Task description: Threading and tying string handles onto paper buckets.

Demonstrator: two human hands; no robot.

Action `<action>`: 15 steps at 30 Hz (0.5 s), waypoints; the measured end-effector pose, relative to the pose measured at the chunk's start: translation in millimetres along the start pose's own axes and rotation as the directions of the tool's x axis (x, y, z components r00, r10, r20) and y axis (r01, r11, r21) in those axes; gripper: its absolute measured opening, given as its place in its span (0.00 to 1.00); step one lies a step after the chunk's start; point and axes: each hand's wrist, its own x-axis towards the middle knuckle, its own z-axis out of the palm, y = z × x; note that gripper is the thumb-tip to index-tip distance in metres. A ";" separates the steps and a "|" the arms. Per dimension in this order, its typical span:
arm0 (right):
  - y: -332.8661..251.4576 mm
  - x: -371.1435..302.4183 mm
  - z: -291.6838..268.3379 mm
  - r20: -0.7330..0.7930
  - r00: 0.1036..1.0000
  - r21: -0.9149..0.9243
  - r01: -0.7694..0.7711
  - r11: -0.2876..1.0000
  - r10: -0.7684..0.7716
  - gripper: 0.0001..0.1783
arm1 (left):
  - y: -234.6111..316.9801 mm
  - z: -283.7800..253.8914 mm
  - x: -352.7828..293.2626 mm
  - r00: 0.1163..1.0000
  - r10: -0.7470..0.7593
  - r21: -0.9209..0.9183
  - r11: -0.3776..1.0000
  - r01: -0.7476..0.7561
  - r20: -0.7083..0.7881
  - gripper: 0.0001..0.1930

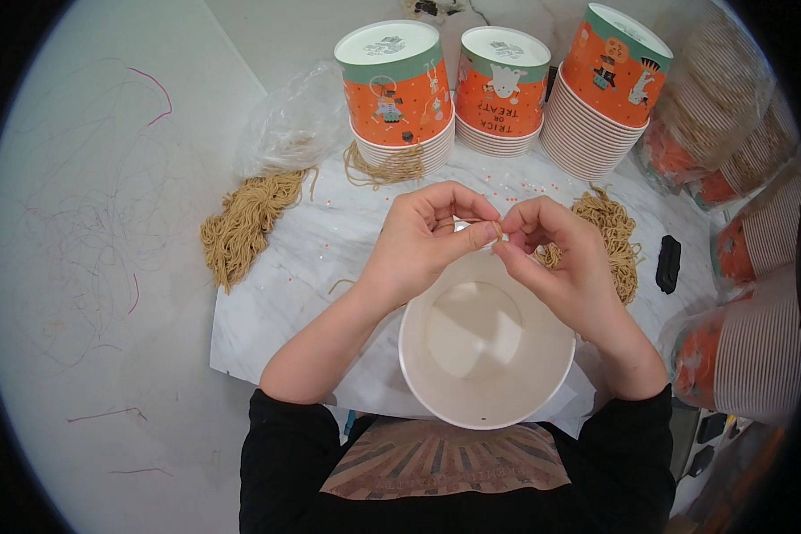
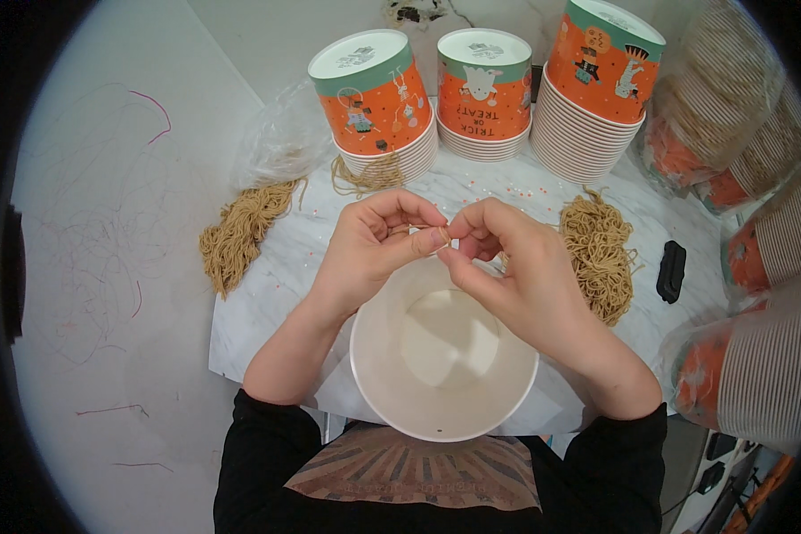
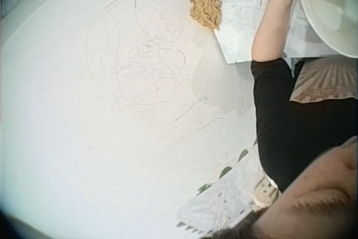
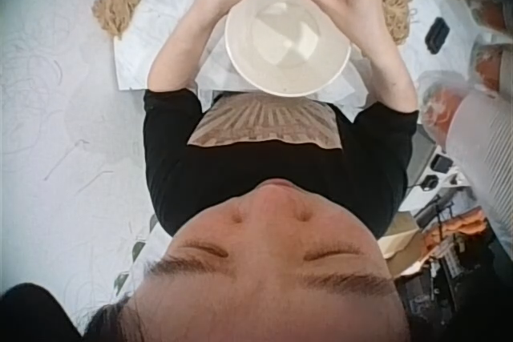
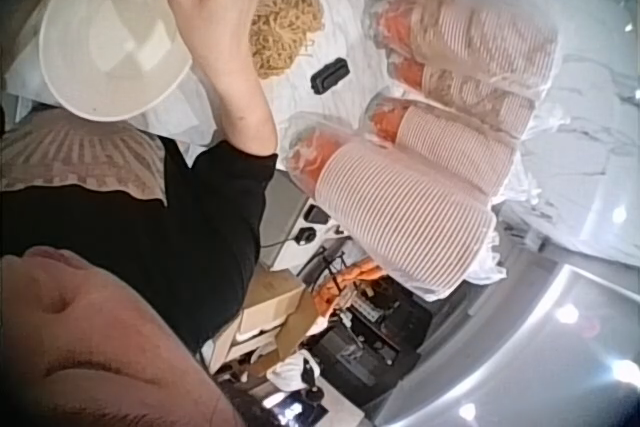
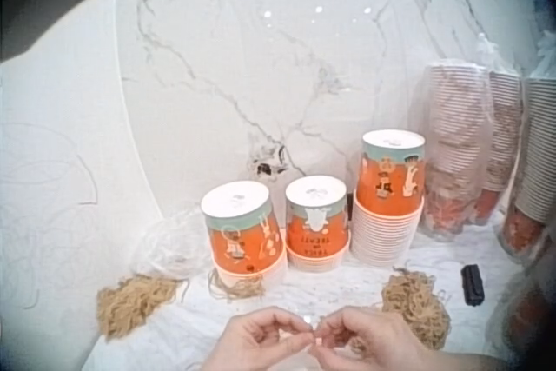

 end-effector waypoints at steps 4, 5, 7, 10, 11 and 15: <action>0.8 -1.9 -1.9 -0.026 0.999 -0.019 -0.043 0.999 0.042 0.08 | 1.9 4.1 2.1 1.000 0.012 0.004 1.000 -0.012 -0.005 0.09; 2.3 -1.0 -1.2 -0.014 0.999 -0.025 -0.050 0.998 0.050 0.08 | 1.8 2.6 1.2 1.000 0.007 0.005 1.000 -0.007 -0.016 0.09; 6.9 1.4 0.8 0.001 0.998 -0.027 -0.056 0.998 0.056 0.08 | 1.2 0.0 -0.2 1.000 0.013 -0.013 1.000 -0.014 -0.018 0.09; 14.4 4.4 0.9 0.019 0.997 0.039 -0.070 0.997 0.069 0.07 | 4.0 -1.1 -0.4 1.000 0.022 -0.047 0.999 -0.022 0.001 0.08; 15.7 5.4 0.2 0.052 0.992 0.106 -0.117 0.987 0.112 0.07 | 4.9 -2.3 -0.3 1.000 0.022 -0.059 0.998 -0.021 0.010 0.07; 20.6 8.4 -0.2 0.153 0.958 0.340 -0.280 0.898 0.242 0.07 | 5.2 -10.4 0.2 0.999 0.050 0.165 0.985 -0.049 0.003 0.03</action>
